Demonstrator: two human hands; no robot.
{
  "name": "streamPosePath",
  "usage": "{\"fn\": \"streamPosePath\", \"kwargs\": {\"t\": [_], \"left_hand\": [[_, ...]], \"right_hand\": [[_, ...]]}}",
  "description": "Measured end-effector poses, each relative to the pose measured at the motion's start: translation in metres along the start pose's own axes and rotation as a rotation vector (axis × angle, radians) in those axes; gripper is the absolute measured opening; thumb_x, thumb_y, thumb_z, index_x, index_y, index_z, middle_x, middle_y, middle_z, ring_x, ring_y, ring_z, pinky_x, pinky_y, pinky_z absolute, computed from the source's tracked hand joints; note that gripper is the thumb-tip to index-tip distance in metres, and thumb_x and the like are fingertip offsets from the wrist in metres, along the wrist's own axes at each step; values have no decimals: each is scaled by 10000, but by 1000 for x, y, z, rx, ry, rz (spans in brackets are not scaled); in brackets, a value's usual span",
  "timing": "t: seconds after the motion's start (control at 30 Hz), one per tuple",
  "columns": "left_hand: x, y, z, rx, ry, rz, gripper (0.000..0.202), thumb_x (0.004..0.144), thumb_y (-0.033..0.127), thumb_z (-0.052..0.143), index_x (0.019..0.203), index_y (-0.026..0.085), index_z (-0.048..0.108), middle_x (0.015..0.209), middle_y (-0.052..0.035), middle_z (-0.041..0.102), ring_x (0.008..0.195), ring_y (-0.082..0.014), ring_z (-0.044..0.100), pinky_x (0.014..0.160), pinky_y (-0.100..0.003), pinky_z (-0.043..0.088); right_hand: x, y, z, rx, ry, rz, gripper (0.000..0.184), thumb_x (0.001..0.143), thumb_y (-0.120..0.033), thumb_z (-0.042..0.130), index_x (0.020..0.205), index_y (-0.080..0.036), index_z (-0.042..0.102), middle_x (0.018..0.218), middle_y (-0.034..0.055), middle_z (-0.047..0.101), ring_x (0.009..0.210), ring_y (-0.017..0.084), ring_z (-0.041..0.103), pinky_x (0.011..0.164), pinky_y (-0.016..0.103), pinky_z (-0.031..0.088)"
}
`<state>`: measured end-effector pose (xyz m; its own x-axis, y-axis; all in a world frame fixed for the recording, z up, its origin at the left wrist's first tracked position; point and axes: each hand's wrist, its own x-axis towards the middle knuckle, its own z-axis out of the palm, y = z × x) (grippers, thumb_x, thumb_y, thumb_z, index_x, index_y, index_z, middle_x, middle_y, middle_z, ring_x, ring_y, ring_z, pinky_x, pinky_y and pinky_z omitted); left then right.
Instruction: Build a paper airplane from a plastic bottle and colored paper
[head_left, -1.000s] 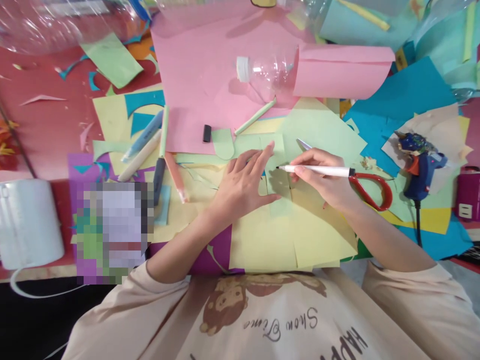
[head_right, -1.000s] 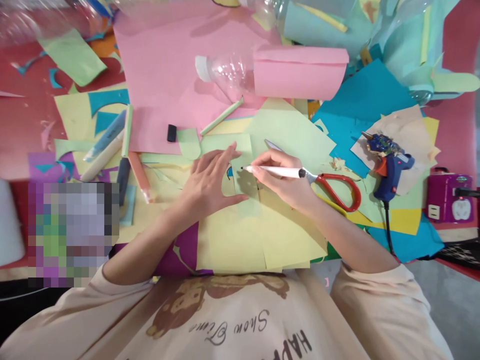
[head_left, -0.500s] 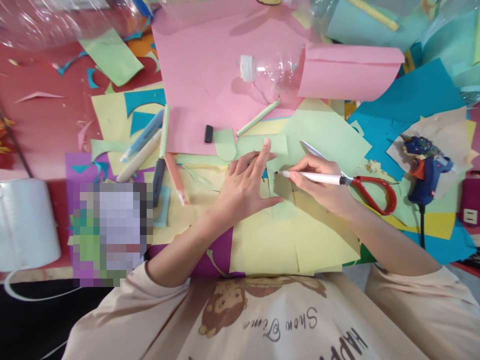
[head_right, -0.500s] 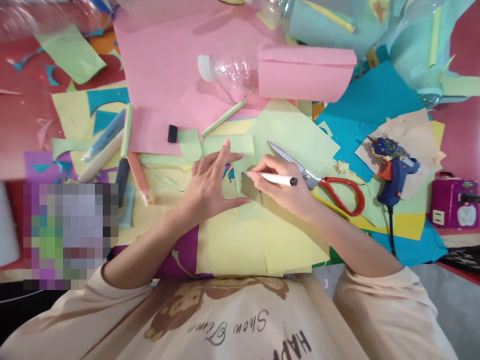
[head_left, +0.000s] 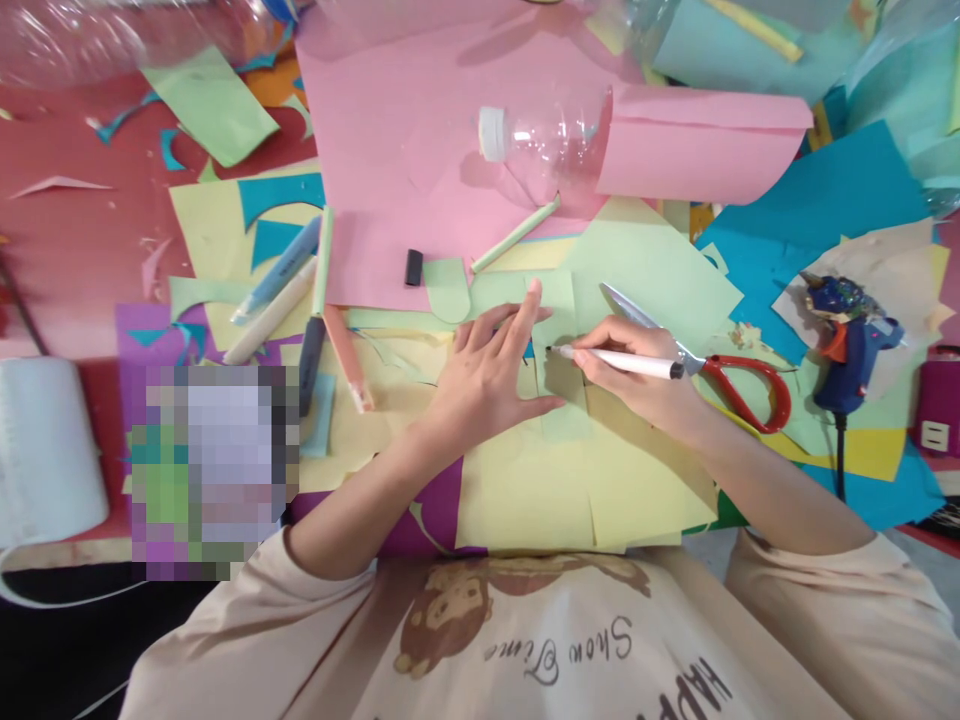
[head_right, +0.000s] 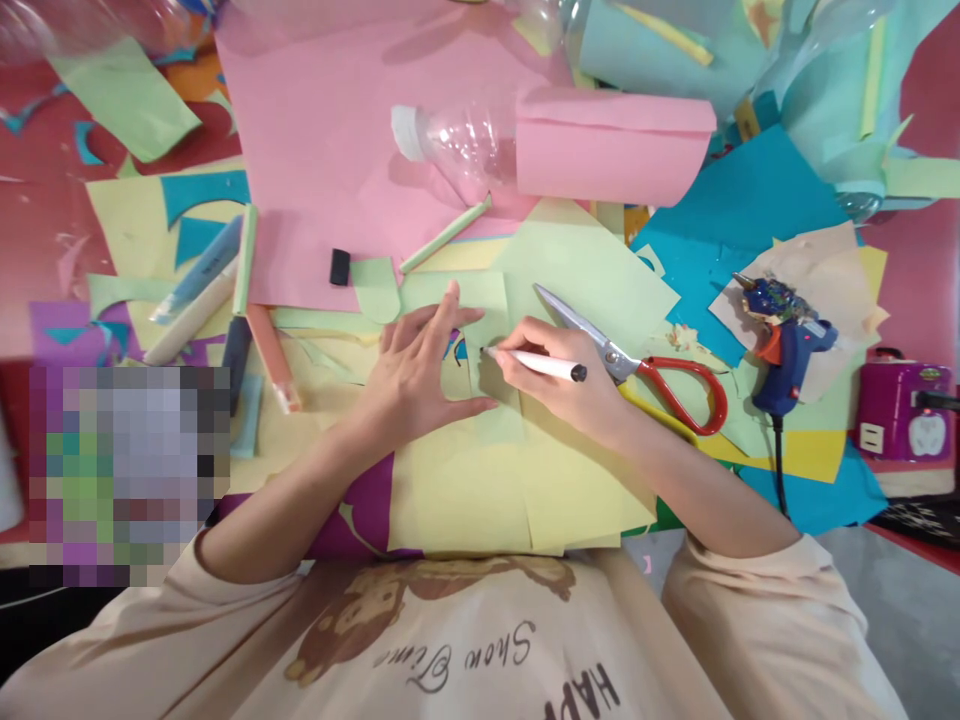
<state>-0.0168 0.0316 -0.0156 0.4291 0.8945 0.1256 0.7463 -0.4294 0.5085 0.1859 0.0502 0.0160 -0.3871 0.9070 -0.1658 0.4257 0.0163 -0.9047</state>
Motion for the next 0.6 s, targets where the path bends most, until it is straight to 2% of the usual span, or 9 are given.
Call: {"fn": "streamPosePath", "kwargs": {"t": [0.33,0.6], "left_hand": [[0,0,-1,-5,-15,-1,1105,766,614,644,1536,207,-35,1339,-122,587,1214,-303,501,929,-391,368],[1,0,-1,5,-15,-4,1126,748,590,674,1536,200,-29,1341,-118,586,1210,-303,498,937,-399,368]], "right_hand": [[1,0,0,102,-15,7,217,876,-379,626,793,-180,643,703,-2,645,611,106,535,542,233,394],[0,1,1,26,-19,-21,194,885,-346,615,804,-175,656,657,-19,611,562,85,478,510,224,345]]}}
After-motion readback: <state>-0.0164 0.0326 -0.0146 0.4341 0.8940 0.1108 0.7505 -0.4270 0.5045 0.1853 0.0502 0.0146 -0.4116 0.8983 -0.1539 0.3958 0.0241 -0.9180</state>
